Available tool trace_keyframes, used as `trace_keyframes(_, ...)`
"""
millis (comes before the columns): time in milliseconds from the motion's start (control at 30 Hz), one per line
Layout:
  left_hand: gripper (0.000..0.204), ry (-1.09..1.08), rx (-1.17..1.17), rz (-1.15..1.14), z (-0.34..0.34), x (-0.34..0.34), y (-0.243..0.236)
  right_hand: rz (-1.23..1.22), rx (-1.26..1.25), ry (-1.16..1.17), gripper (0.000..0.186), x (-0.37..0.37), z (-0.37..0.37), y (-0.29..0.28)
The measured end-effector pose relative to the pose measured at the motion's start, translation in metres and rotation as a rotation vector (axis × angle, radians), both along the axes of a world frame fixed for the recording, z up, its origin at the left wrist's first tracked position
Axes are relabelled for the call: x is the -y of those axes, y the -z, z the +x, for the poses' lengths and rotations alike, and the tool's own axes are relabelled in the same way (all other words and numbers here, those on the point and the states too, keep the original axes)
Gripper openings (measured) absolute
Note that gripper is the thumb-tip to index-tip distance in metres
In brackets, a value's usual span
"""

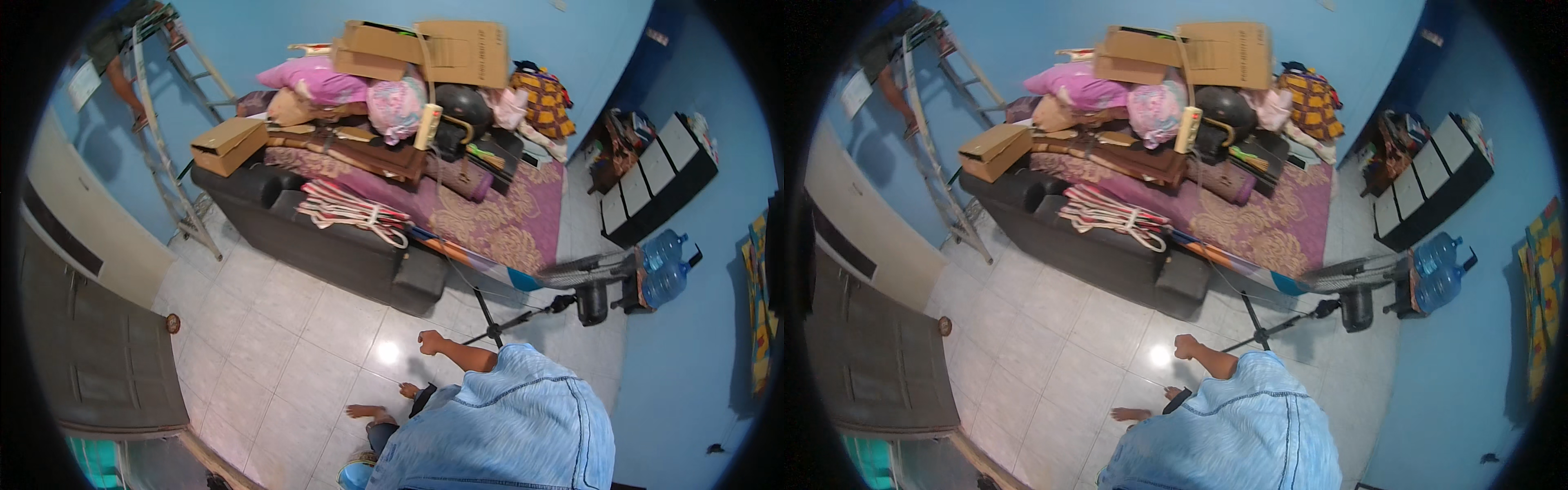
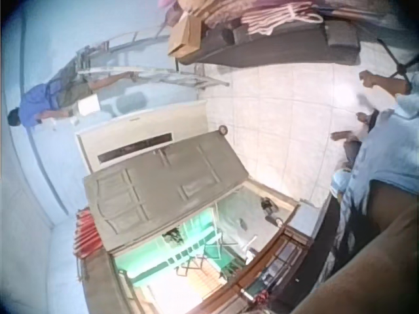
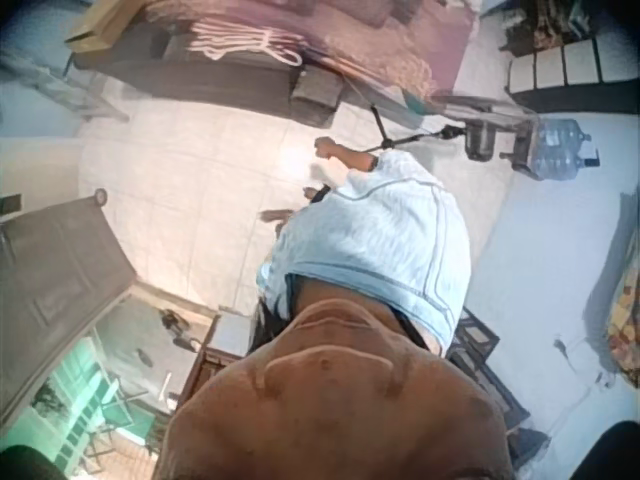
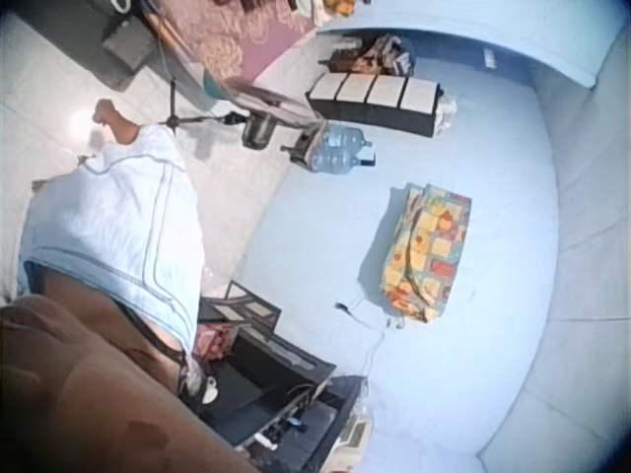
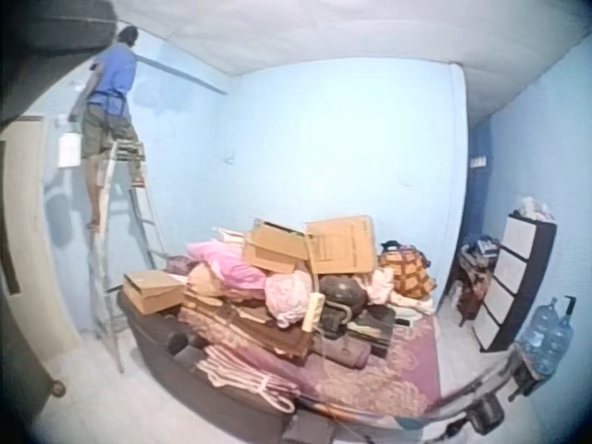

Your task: The person mixes blue and green paint in buckets using a paintbrush and a stick. They transfer paint between buckets and walk to another room to apply blue paint to a wall.

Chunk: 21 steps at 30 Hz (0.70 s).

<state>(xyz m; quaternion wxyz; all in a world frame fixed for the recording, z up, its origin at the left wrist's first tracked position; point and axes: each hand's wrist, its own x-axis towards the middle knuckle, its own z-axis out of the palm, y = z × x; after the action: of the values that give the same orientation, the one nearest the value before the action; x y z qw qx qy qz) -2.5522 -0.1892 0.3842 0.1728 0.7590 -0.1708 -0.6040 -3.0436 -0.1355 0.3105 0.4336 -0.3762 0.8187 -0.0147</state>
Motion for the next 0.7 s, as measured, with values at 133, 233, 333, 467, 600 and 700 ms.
trace_keyframes(133, 0.019, -0.085, 0.042, 0.007, 0.069, 0.022, 0.009, -0.114, -0.19, -0.082, 0.034, 0.066, 0.023, 0.027)
trace_keyframes(233, 0.019, -0.063, 0.089, -0.005, 0.101, 0.029, 0.021, 0.022, 0.024, -0.68, 0.038, 0.052, 0.023, 0.044)
trace_keyframes(333, 0.031, -0.443, 0.191, 0.019, 0.142, 0.044, 0.045, 0.139, 0.166, -0.71, 0.035, 0.073, 0.049, 0.039)
trace_keyframes(467, 0.038, -0.576, 0.179, 0.008, 0.147, 0.062, 0.079, 0.264, 0.168, -0.488, 0.032, 0.181, 0.064, 0.035)
trace_keyframes(600, 0.04, -0.675, 0.104, 0.081, 0.154, 0.114, 0.085, 0.2, 0.17, -0.579, 0.029, 0.329, 0.085, 0.039)
trace_keyframes(700, 0.032, -0.763, 0.039, 0.127, 0.137, 0.146, 0.075, 0.14, 0.161, -0.69, 0.026, 0.443, 0.099, 0.05)
